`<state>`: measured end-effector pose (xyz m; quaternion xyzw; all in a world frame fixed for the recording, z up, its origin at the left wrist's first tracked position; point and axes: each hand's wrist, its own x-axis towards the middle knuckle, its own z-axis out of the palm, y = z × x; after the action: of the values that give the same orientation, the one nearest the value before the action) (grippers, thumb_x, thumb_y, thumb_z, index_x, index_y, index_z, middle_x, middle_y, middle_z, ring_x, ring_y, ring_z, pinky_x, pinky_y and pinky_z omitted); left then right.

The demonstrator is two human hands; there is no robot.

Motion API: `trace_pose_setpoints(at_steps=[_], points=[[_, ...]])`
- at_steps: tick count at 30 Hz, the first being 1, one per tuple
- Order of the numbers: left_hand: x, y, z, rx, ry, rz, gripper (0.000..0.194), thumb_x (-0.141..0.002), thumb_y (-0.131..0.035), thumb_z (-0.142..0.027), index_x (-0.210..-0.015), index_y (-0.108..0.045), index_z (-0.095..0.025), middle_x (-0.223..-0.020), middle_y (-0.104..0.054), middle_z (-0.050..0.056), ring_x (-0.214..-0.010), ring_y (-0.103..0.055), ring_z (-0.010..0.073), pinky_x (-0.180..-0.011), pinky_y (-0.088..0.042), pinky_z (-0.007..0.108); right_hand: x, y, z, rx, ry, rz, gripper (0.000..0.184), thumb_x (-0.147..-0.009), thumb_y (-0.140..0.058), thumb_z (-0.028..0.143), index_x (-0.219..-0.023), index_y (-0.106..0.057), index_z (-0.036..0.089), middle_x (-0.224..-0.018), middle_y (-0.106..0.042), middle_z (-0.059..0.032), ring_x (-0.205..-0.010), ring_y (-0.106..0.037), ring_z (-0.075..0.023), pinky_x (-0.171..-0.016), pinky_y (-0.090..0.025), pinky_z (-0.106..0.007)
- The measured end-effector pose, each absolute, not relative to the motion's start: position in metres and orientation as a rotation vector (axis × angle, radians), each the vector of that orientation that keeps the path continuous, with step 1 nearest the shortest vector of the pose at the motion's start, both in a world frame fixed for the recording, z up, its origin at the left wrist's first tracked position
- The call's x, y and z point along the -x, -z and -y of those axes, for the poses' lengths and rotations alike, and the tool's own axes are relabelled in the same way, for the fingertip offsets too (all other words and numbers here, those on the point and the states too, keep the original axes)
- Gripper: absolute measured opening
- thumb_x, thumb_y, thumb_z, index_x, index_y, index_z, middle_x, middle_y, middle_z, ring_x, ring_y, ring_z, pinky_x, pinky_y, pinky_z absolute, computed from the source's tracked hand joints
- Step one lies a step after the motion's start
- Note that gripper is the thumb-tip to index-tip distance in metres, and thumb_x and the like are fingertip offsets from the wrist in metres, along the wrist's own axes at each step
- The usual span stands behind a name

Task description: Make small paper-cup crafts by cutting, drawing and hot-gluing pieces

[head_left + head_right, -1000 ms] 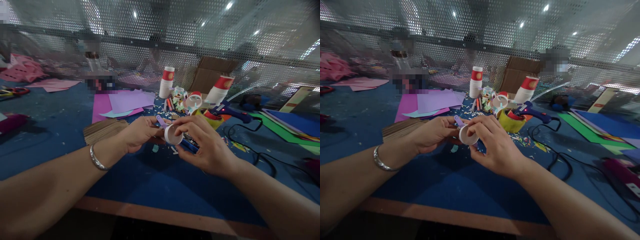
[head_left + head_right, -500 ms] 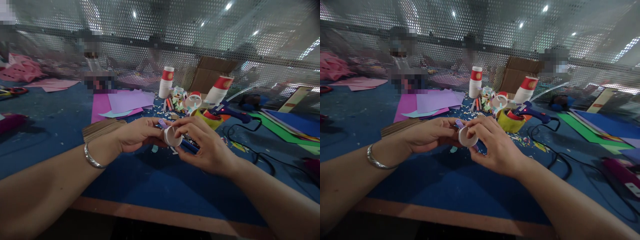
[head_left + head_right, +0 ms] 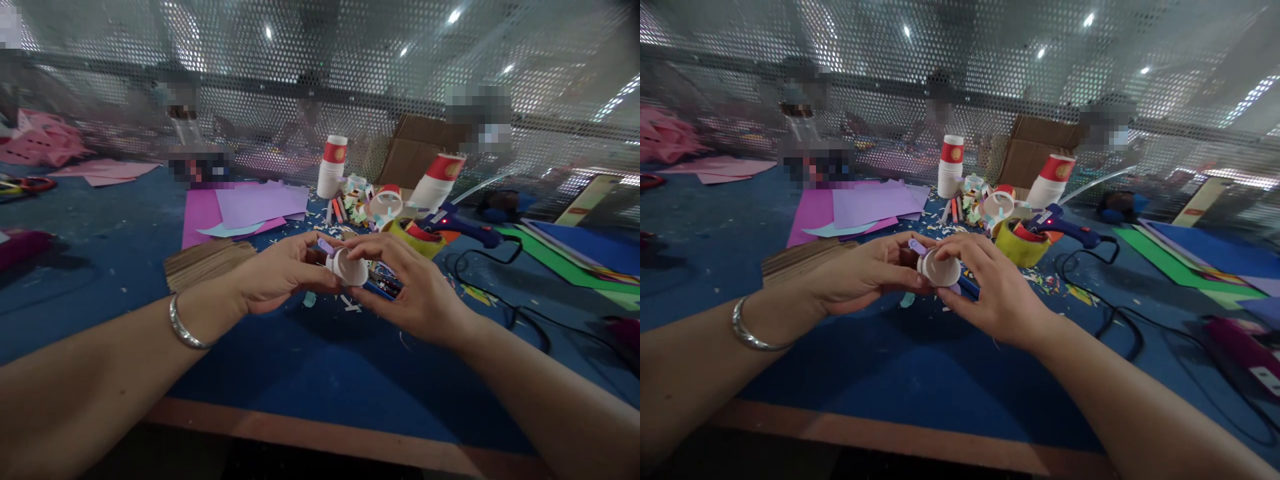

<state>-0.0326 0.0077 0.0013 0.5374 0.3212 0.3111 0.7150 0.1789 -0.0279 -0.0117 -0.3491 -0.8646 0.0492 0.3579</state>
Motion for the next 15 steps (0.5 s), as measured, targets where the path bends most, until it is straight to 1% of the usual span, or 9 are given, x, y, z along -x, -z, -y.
trace_pose_setpoints(at_steps=[3, 11, 15], points=[[0.0309, -0.0006, -0.0062, -1.175, -0.728, -0.681, 0.039, -0.068, -0.075, 0.000, -0.102, -0.067, -0.018, -0.088, -0.070, 0.002, -0.081, -0.067, 0.0123, -0.074, -0.051, 0.025, -0.1782, 0.0133, 0.0265, 0.900, -0.130, 2.184, 0.027, -0.087, -0.068, 0.021, -0.112, -0.056, 0.024, -0.121, -0.066, -0.0091, -0.120, -0.060, -0.0247, -0.102, -0.049, -0.046], [0.0292, -0.0015, -0.0010, -1.152, -0.764, -0.674, 0.033, -0.071, -0.078, -0.002, -0.096, -0.063, -0.017, -0.101, -0.068, 0.003, -0.087, -0.067, 0.0121, -0.075, -0.054, 0.025, -0.1765, 0.0125, 0.0286, 0.893, -0.212, 2.105, 0.026, -0.087, -0.069, 0.021, -0.110, -0.056, 0.023, -0.119, -0.066, -0.0092, -0.115, -0.062, -0.0232, -0.098, -0.051, -0.044], [0.0290, -0.0019, 0.0002, -1.164, -0.762, -0.671, 0.033, -0.072, -0.078, -0.002, -0.096, -0.060, -0.016, -0.095, -0.068, 0.003, -0.085, -0.067, 0.0118, -0.073, -0.054, 0.023, -0.1763, 0.0119, 0.0296, 0.889, -0.214, 2.114, 0.026, -0.087, -0.069, 0.021, -0.110, -0.056, 0.022, -0.119, -0.065, -0.0097, -0.115, -0.062, -0.0225, -0.098, -0.051, -0.043]])
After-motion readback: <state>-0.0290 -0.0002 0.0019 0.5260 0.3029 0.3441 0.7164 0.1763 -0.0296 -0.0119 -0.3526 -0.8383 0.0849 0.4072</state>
